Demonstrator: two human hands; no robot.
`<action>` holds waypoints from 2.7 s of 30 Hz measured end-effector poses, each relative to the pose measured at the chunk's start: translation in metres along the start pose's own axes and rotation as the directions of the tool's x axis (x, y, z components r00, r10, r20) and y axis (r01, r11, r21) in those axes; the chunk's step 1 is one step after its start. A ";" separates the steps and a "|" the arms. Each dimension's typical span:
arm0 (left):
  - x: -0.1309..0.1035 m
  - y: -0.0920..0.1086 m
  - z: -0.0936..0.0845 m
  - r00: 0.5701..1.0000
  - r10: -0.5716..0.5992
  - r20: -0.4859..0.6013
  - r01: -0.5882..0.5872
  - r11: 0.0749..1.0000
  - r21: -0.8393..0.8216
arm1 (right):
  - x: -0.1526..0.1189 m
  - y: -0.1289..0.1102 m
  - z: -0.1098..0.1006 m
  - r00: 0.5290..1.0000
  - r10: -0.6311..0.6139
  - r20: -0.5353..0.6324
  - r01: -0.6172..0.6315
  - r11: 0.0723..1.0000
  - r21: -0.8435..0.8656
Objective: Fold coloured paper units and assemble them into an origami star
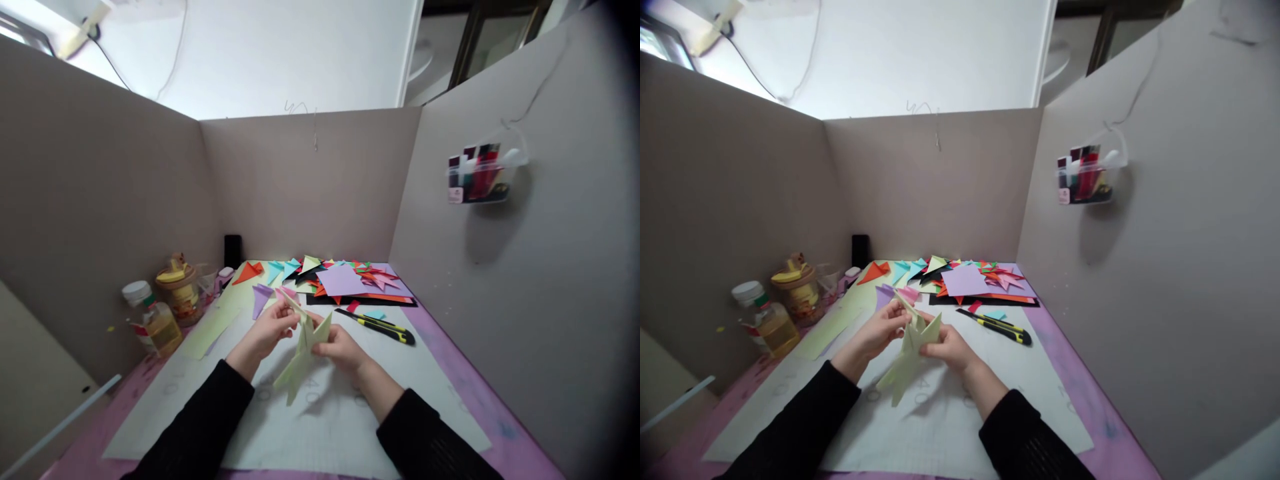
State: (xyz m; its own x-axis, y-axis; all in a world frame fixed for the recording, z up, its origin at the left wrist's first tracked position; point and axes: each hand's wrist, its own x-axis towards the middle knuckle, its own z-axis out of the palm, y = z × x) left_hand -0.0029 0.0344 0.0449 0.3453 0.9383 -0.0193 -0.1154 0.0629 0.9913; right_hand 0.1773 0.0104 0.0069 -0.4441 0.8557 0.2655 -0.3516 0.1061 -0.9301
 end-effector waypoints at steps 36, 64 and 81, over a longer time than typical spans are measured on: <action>0.020 -0.055 -0.014 0.963 0.194 -0.188 -0.199 0.980 -0.005 | 0.009 0.020 -0.019 0.783 -0.191 -0.592 0.007 0.954 -0.299; 0.008 -0.044 0.002 0.941 0.196 -0.275 -0.142 0.969 0.204 | 0.009 0.026 -0.010 0.892 -0.083 -0.444 -0.028 0.971 -0.237; 0.009 -0.049 0.008 0.950 0.132 -0.281 -0.146 0.989 -0.030 | 0.012 0.027 -0.005 0.895 -0.038 -0.444 -0.017 0.993 -0.119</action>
State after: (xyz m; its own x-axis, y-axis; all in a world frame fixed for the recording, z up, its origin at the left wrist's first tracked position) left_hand 0.0138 0.0373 -0.0030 0.0510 0.9958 0.0762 -0.1922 -0.0651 0.9792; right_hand 0.1669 0.0258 -0.0166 -0.0181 0.9869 0.1606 -0.2436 0.1514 -0.9580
